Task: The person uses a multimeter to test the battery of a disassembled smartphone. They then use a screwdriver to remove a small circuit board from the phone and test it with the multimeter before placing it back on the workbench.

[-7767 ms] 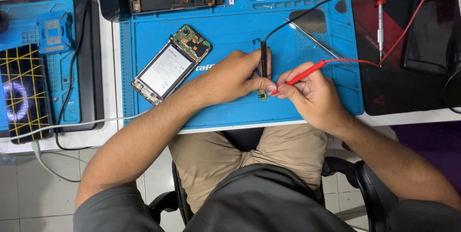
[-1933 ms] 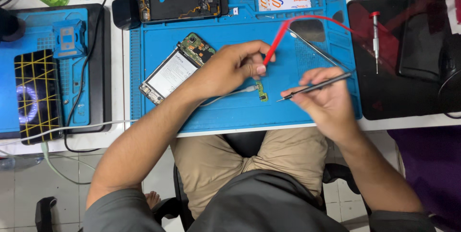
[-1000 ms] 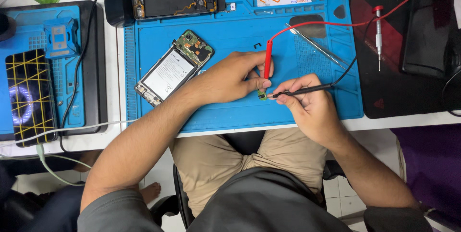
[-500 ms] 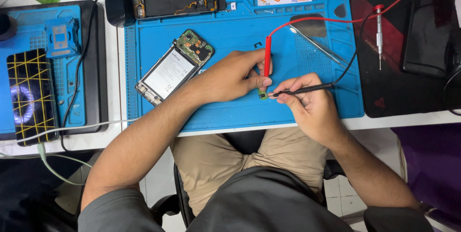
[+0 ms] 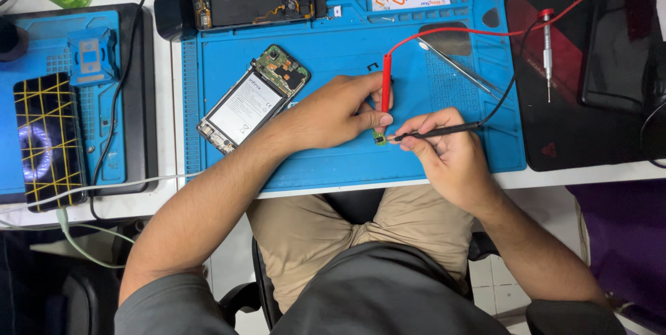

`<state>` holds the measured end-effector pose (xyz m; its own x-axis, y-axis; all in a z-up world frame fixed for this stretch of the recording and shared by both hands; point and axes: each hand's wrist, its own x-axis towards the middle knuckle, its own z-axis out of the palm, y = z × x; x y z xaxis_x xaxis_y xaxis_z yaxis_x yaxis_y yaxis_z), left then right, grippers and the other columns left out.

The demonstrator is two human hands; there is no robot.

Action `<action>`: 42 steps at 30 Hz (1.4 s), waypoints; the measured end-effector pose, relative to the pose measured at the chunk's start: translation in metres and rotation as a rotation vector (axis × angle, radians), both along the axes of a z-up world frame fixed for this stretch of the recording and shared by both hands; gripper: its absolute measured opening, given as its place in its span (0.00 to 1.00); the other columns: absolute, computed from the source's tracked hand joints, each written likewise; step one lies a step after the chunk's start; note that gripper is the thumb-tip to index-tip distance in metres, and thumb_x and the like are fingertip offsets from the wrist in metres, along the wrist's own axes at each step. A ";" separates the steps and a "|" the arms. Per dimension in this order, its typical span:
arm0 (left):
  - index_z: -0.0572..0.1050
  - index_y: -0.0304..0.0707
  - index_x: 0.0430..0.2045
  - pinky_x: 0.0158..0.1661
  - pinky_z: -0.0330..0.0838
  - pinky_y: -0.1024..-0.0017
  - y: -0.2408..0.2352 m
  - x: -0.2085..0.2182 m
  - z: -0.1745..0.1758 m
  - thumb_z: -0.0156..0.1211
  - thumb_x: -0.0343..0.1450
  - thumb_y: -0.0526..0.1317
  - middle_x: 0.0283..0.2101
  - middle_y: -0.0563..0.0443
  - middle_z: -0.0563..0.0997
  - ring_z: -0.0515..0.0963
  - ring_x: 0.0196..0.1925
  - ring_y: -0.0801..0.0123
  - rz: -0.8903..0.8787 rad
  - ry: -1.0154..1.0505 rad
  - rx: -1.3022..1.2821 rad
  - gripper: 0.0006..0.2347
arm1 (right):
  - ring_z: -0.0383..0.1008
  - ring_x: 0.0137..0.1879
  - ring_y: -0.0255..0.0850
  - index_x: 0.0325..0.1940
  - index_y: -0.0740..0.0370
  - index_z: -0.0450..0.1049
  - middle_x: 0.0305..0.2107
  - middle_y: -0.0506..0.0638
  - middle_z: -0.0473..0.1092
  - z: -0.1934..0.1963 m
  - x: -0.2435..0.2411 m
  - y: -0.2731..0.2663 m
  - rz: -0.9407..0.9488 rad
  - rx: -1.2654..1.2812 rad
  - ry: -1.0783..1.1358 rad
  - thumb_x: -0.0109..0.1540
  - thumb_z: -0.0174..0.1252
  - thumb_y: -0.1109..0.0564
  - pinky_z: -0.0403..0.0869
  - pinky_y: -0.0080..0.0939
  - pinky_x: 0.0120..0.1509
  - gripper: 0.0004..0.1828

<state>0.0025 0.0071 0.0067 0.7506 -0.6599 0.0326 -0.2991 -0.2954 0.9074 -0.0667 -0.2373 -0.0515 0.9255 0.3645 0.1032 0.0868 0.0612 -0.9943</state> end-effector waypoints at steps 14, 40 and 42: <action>0.71 0.35 0.41 0.36 0.76 0.62 0.001 0.001 -0.004 0.65 0.73 0.41 0.35 0.45 0.83 0.85 0.37 0.57 -0.009 -0.023 0.005 0.11 | 0.78 0.54 0.45 0.49 0.65 0.56 0.46 0.64 0.72 -0.001 0.001 0.000 0.006 -0.020 -0.022 0.67 0.51 0.75 0.79 0.40 0.58 0.15; 0.72 0.33 0.38 0.35 0.77 0.64 -0.003 0.001 0.004 0.65 0.71 0.38 0.34 0.42 0.83 0.86 0.34 0.61 0.037 0.065 0.094 0.10 | 0.81 0.52 0.39 0.45 0.65 0.58 0.43 0.58 0.76 0.008 0.002 0.006 -0.023 -0.142 -0.051 0.66 0.55 0.72 0.80 0.36 0.55 0.12; 0.72 0.33 0.38 0.35 0.78 0.64 -0.003 0.000 0.004 0.65 0.70 0.37 0.35 0.42 0.83 0.87 0.35 0.61 0.034 0.068 0.085 0.09 | 0.80 0.52 0.39 0.45 0.65 0.58 0.43 0.58 0.76 0.008 0.001 0.005 -0.030 -0.155 -0.035 0.66 0.55 0.71 0.80 0.36 0.55 0.12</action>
